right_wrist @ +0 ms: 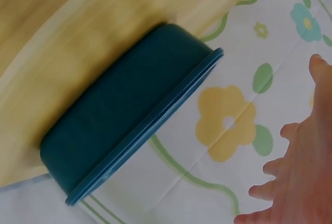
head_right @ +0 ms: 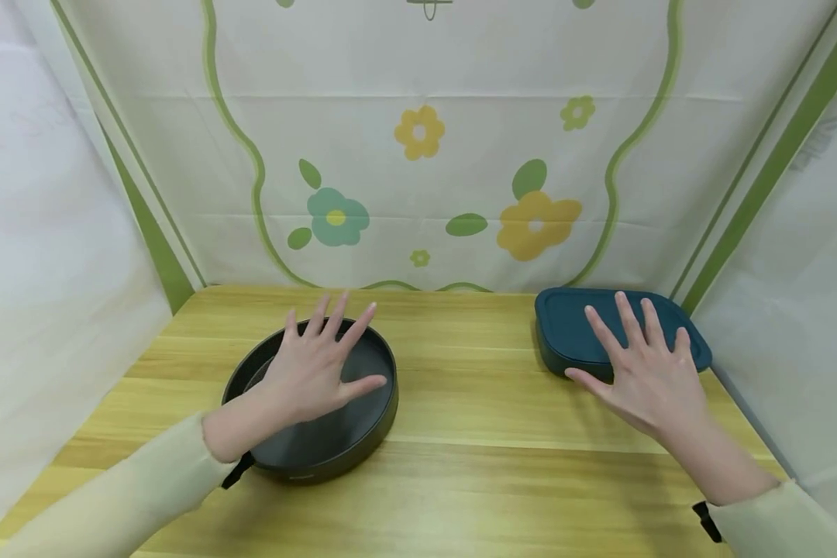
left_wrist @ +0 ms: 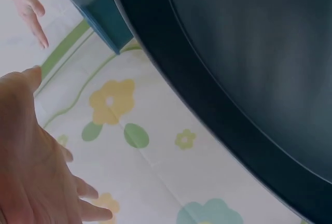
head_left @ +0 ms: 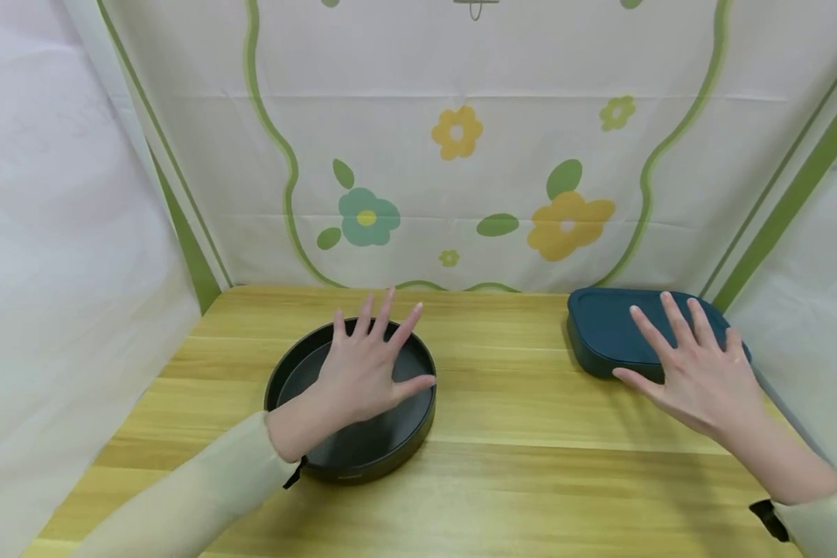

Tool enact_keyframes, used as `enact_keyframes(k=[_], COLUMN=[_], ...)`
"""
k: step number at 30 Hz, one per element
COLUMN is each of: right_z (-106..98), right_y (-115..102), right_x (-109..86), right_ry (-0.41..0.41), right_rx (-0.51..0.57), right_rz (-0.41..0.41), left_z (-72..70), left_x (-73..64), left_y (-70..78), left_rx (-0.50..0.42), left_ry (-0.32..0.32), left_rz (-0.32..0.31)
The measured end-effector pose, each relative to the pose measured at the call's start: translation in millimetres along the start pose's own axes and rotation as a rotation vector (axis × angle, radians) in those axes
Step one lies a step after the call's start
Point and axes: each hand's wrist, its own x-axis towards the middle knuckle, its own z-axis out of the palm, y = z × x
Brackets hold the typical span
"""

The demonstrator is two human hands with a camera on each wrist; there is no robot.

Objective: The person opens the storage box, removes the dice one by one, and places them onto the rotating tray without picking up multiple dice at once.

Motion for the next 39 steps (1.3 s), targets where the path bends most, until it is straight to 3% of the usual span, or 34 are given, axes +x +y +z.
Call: enact_keyframes(k=[5,12,19,30,39], right_z=[3,14,30,53,68], right_y=[12,31,56,90,105], right_x=[3.0,7.7,10.7,9.5,5.2], right_ry=[-0.011,-0.048,-0.089,-0.128,-0.183], right_rx=[0.006,-0.006,0.033,0.084,0.173], right_rz=[0.009,0.038,0.08,0.154,0.236], left_z=[1.1,4.2,16.5,30.5,54.1], left_x=[28.1,64.3,94.8,132.3,147.1], left_y=[13.6,38.7,66.4,108.0,141.7], left_rx=[-0.002,-0.078,-0.05,-0.099,-0.144], left_ry=[0.003,-0.076,-0.115,-0.147,-0.213], left_rz=[0.007,0.004,0.039,0.015,-0.035])
